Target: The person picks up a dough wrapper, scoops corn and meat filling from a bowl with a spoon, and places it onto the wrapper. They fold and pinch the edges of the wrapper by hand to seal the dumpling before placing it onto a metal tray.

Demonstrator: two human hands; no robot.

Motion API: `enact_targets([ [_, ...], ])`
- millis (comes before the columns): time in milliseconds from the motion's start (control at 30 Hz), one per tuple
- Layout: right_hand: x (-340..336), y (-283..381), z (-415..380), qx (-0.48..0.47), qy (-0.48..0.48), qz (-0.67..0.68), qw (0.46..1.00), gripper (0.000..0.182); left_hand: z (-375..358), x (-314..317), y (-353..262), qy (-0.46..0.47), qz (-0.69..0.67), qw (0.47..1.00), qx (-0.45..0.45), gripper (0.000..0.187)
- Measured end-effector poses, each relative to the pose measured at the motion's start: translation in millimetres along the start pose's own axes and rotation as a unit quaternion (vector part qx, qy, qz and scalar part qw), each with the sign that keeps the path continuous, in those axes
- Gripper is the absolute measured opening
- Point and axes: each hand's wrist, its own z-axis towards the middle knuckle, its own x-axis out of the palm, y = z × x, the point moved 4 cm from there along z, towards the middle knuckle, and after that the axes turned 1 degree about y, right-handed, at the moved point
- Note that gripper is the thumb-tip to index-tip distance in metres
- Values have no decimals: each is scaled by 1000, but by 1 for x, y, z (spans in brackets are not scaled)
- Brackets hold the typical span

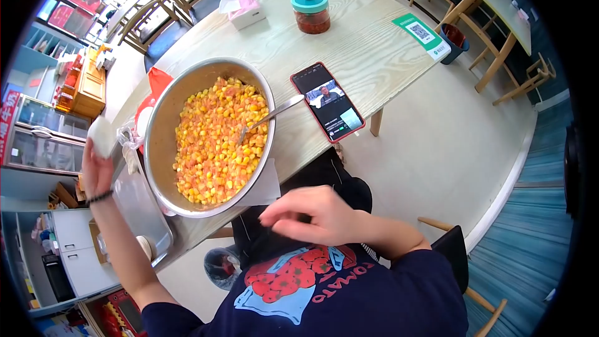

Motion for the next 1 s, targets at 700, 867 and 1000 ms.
enact_targets([
  [700, 232, 0, 130, -415, 175, -245, 858, 31, -298, 40, 154, 22, -473, 881, 20, 68],
  [867, 202, -30, 129, -234, 159, -243, 928, 57, -297, 24, 159, -43, -465, 882, 57, 62],
  [1000, 194, -72, 146, -175, 83, -432, 881, 46, -295, 24, 154, -53, -353, 930, 88, 54],
])
